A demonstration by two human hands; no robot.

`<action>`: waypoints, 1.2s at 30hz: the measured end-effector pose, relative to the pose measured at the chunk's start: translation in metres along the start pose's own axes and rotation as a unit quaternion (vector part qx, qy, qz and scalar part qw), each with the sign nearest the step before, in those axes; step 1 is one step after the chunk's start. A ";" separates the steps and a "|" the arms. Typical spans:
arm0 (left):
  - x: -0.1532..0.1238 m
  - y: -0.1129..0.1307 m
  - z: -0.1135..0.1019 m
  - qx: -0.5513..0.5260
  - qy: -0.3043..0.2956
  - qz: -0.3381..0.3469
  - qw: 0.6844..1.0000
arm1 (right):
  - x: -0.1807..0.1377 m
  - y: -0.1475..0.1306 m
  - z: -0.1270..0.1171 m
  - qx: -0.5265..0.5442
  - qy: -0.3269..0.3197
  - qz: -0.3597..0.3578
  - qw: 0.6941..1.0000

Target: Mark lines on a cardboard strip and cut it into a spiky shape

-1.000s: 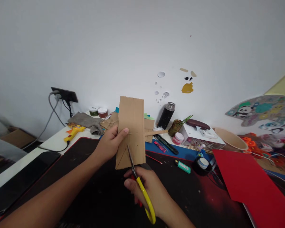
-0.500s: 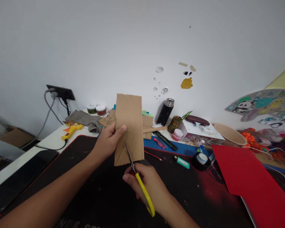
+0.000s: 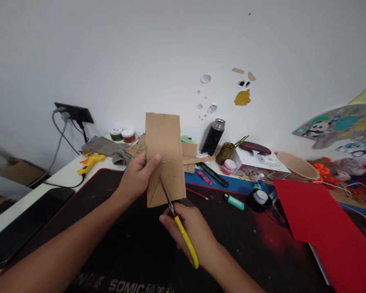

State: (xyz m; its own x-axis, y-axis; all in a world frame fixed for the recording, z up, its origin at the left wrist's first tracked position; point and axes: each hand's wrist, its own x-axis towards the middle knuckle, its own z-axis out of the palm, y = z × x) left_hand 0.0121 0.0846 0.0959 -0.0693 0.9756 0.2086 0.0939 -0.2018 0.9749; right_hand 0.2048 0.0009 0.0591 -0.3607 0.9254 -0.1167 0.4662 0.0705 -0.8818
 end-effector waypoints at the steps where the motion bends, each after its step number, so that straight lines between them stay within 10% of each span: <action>1: 0.000 -0.001 0.000 0.000 0.002 0.000 1.000 | 0.000 -0.001 0.000 -0.003 -0.001 0.004 1.000; 36: 0.001 -0.004 -0.001 0.029 0.002 0.012 1.000 | 0.000 0.007 0.013 -0.072 0.049 -0.045 0.995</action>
State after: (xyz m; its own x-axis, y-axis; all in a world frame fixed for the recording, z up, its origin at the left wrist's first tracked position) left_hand 0.0107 0.0865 0.0918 -0.0705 0.9702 0.2316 0.1534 -0.2189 0.9636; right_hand 0.1973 -0.0033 0.0471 -0.3282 0.9445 0.0117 0.5489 0.2008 -0.8114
